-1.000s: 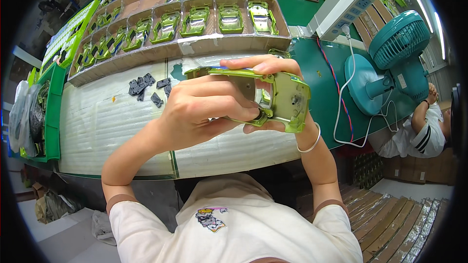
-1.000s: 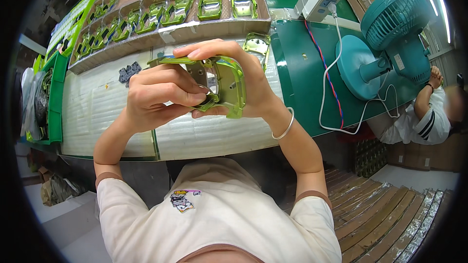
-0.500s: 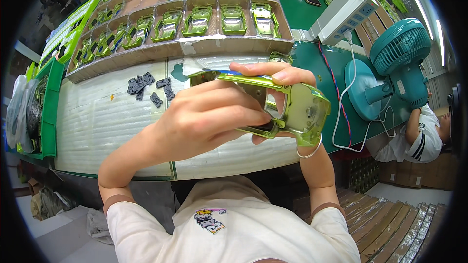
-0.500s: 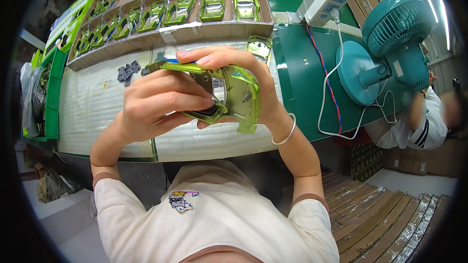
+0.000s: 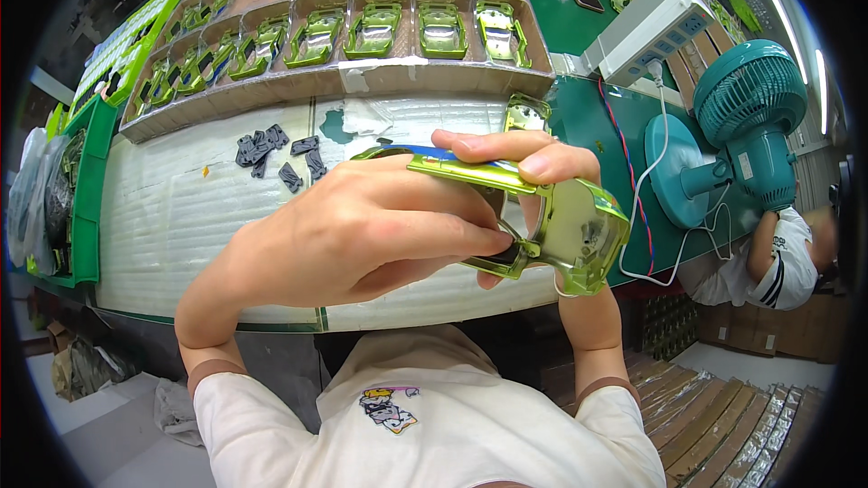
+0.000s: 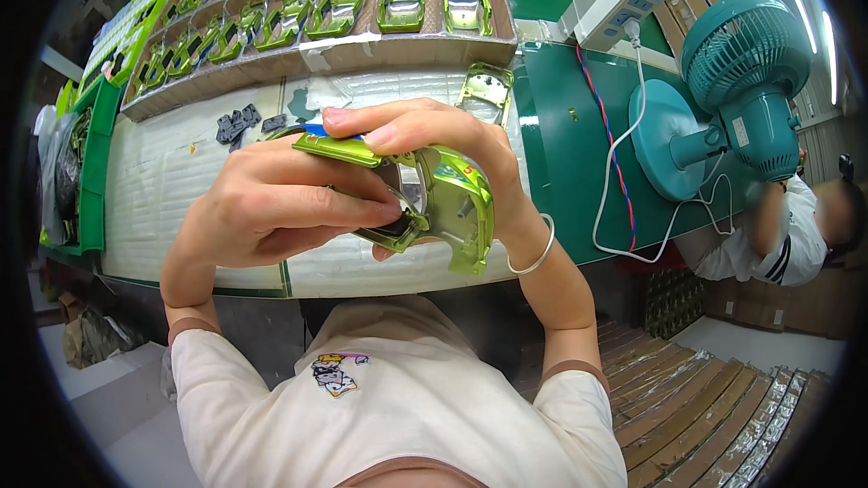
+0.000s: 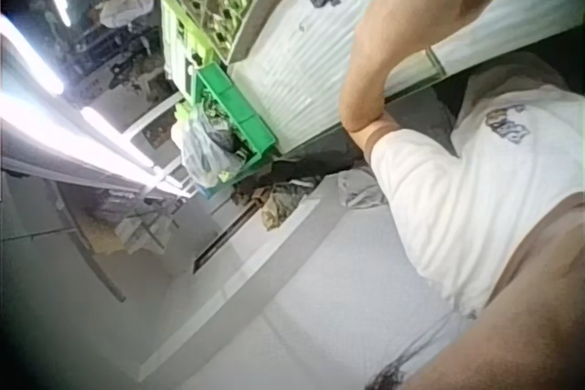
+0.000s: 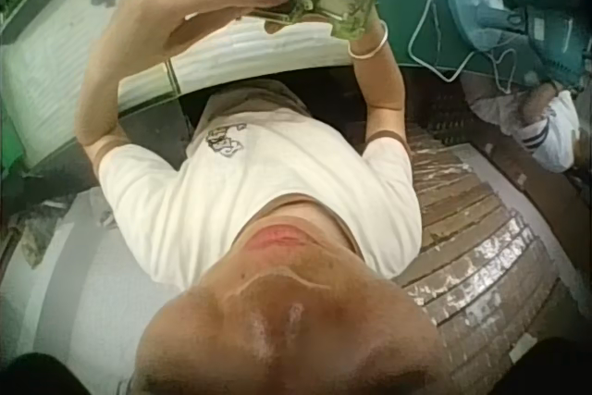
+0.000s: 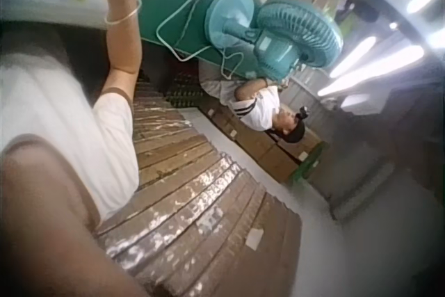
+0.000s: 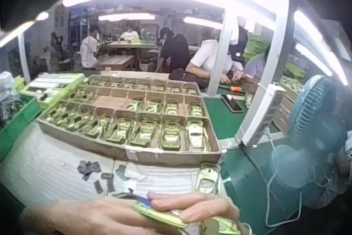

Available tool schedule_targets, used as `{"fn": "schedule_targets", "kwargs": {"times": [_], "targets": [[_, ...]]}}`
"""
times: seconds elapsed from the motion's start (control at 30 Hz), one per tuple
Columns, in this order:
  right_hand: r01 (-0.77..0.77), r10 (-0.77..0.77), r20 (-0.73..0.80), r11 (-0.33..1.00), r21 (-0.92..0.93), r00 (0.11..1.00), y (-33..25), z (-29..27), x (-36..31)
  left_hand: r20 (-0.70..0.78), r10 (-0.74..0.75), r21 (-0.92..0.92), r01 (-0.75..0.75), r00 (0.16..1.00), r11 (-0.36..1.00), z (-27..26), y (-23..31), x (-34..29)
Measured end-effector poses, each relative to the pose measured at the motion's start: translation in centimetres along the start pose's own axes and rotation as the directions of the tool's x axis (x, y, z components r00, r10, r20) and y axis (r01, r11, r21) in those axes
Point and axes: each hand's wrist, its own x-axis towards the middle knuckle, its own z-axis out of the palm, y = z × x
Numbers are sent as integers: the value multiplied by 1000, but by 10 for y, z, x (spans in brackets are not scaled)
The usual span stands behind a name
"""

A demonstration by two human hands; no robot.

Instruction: The person assembles small green toy cars by hand at a factory workstation. They pick up a car body, insert small black plastic components into the interior, and place the finished unit into a cardboard tray. The process is repeated continuously for multiple units.

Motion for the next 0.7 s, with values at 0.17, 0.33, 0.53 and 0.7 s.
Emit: {"fn": "schedule_targets", "kwargs": {"times": [0.17,0.33,0.53,0.7], "targets": [[6,-7,-23,999,-37,1000,-3,4,0,-7,-2,-32,2,1000,999,-1,-1,-3],[14,-16,-33,997,-77,999,-2,6,-1,4,-6,10,6,1000,1000,-1,-1,-4],[-24,18,-73,997,-77,997,-5,8,-1,-5,-52,11,52,999,999,-1,1,-2],[13,-18,-60,997,-78,998,-2,6,0,-5,-41,-15,41,999,999,-1,-1,-3]]}}
